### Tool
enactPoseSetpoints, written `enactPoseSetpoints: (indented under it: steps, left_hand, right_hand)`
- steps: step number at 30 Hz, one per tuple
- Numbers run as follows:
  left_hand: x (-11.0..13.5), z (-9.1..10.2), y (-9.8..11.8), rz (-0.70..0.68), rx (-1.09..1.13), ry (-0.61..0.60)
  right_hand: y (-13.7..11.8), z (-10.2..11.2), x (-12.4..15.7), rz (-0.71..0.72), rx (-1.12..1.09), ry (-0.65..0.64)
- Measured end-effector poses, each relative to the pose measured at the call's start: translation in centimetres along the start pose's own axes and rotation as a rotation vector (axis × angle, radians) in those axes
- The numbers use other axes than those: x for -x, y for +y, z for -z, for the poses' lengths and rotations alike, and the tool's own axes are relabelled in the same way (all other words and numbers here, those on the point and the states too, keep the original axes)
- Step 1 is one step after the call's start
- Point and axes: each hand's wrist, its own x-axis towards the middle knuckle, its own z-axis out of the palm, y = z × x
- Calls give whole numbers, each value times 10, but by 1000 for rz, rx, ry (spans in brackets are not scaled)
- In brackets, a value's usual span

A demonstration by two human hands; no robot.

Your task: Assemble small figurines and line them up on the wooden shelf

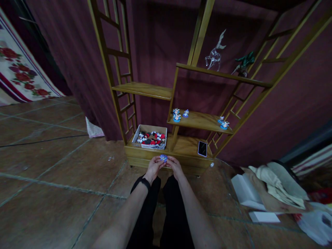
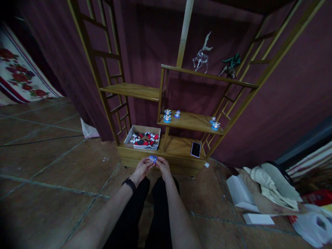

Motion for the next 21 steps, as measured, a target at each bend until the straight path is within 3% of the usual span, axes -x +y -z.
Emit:
enactPoseSetpoints:
  steps: [4,11,15,21]
  left_hand:
    - [0,0,1,-15,-25,1]
    - [2,-2,7,66,-78,-23]
    - [2,-2,9,48,-108,13]
    - [0,-1,9,61,-141,-36]
  right_hand:
    - [5,-2,-4,-14,66,-22]
    - [9,-1,-9,-28,17,124]
    - [5,-1,-8,-53,-27,110]
    - [-1,-2,-5,-64,-11,90]
